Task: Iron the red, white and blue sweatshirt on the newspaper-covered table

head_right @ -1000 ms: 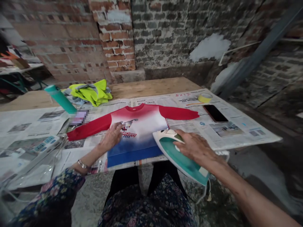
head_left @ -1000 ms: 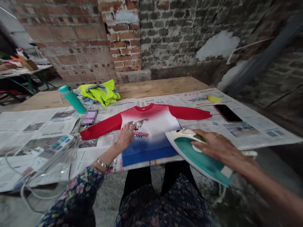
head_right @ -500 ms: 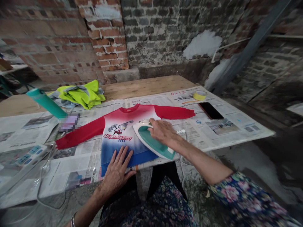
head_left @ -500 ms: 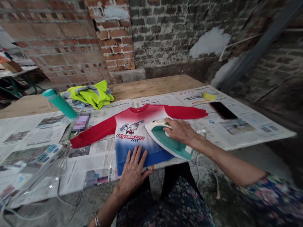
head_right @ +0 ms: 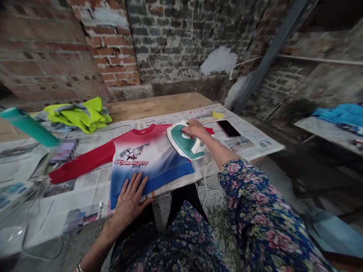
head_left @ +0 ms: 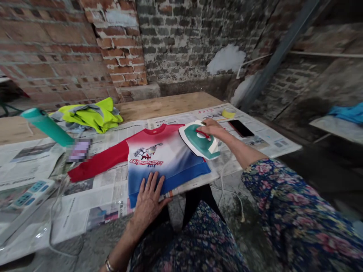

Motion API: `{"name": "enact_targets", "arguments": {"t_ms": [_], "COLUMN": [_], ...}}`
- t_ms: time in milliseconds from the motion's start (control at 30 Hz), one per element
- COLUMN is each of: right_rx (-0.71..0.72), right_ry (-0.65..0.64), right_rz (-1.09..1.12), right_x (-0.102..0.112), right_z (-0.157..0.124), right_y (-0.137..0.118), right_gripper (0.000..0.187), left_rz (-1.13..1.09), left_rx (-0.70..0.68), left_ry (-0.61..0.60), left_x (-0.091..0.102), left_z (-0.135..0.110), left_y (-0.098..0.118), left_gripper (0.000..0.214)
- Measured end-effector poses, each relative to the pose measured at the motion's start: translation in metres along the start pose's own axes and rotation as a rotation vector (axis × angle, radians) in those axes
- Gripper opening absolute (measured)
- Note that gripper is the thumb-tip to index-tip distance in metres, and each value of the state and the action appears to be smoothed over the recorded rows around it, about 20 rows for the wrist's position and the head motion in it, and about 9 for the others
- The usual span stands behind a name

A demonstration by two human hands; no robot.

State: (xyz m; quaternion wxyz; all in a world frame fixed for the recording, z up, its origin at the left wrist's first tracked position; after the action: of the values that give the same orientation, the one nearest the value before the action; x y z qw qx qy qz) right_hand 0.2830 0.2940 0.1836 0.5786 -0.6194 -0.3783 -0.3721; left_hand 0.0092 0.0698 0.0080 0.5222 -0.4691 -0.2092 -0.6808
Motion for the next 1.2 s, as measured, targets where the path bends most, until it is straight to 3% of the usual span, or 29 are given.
{"name": "enact_targets", "arguments": {"t_ms": [133, 300, 433, 533, 767, 867, 967, 1033, 1133, 1200], "right_rx": [0.019, 0.113, 0.205, 0.222, 0.008, -0.032, -0.044, -0.008, 0.111, 0.167], "right_ry": [0.000, 0.032, -0.042, -0.104, 0.025, 0.085, 0.118, 0.146, 0.155, 0.129], "right_rz": [-0.125, -0.197, -0.167, -0.152, -0.234, -0.273, -0.286, -0.252, -0.195, -0.178], "right_x": [-0.003, -0.018, -0.028, -0.030, -0.002, 0.012, 0.020, 0.020, 0.008, -0.006], "right_z": [-0.026, -0.078, -0.117, -0.128, -0.089, -0.071, -0.055, -0.042, -0.017, 0.001], "right_y": [0.010, 0.017, 0.014, 0.018, 0.073, 0.083, 0.073, 0.057, 0.020, -0.005], "right_gripper": [0.041, 0.049, 0.049, 0.051, 0.050, 0.051, 0.051, 0.050, 0.047, 0.045], "left_rz": [-0.005, -0.030, -0.077, -0.087, -0.099, -0.089, -0.061, -0.071, -0.134, -0.175], "left_rx": [0.002, 0.011, 0.043, 0.069, 0.077, 0.094, 0.132, 0.108, -0.003, -0.061], "left_ry": [0.046, 0.084, 0.081, 0.062, 0.036, 0.006, -0.047, -0.059, -0.062, -0.098], "left_x": [0.002, 0.013, 0.021, 0.024, 0.026, 0.028, 0.025, 0.019, 0.001, -0.013], "left_z": [0.000, 0.002, 0.003, 0.005, 0.004, 0.005, 0.021, 0.044, 0.084, 0.101], "left_y": [0.001, -0.001, -0.003, -0.003, -0.004, -0.004, 0.007, 0.025, 0.062, 0.084], "left_gripper": [0.068, 0.046, 0.037, 0.035, 0.036, 0.039, 0.054, 0.074, 0.107, 0.117]}}
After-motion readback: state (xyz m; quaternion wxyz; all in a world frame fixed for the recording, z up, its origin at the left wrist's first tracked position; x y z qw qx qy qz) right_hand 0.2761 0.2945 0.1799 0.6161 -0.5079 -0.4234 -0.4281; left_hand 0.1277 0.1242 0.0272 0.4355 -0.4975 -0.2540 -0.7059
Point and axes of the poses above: each hand's wrist, its own z-axis towards the middle knuckle, its own x-axis out of the back of the hand, y = z × x, the point moved 5 cm from there along z, towards the middle knuckle, and after that the axes turned 7 degrees about z, right-handed, at the moved point
